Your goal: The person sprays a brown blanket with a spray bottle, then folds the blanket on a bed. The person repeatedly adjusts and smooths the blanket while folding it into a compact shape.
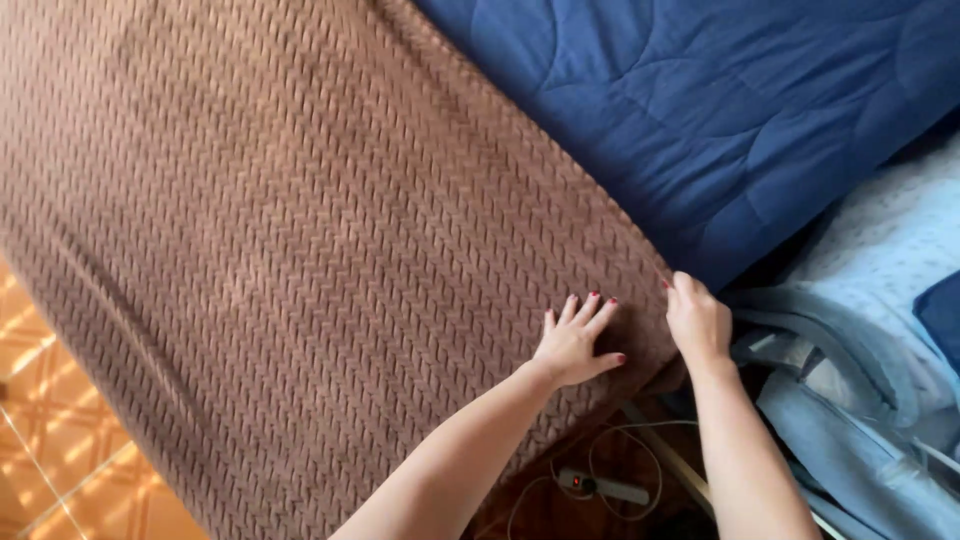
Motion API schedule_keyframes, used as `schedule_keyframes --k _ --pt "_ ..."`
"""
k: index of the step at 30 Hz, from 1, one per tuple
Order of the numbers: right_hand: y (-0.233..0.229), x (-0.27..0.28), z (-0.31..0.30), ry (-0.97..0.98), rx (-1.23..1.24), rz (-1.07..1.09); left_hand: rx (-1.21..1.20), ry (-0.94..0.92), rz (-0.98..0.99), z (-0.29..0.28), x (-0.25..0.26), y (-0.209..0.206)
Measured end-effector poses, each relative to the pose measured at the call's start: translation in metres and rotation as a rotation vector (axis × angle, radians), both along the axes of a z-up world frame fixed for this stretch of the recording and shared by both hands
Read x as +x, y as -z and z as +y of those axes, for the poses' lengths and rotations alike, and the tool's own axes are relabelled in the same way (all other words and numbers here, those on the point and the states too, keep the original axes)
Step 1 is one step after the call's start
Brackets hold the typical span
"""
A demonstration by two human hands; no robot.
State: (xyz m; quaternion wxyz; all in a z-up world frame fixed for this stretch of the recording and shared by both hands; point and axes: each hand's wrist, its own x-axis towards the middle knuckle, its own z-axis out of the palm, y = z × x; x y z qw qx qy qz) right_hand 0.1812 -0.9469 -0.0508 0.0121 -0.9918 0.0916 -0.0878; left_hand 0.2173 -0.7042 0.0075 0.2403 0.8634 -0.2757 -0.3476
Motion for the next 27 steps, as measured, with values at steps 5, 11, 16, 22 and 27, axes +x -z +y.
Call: schedule_keyframes --k 5,11,16,22,27 --pt "0.068 -0.012 -0.027 0.057 0.022 0.061 0.063 0.087 -0.042 -0.043 -0.004 0.072" --pt "0.034 0.000 0.029 0.088 -0.087 -0.317 -0.016 0.238 -0.148 0.007 -0.019 0.055" --pt "0.036 -0.046 0.087 -0.176 0.133 -0.194 0.201 0.343 -0.165 0.046 -0.047 0.029" --pt "0.108 -0.100 0.015 0.316 0.477 -0.031 0.338 0.455 -0.030 0.044 -0.043 0.050" --pt "0.096 -0.087 0.000 0.584 1.077 0.146 0.328 0.396 -0.034 0.039 -0.051 0.045"
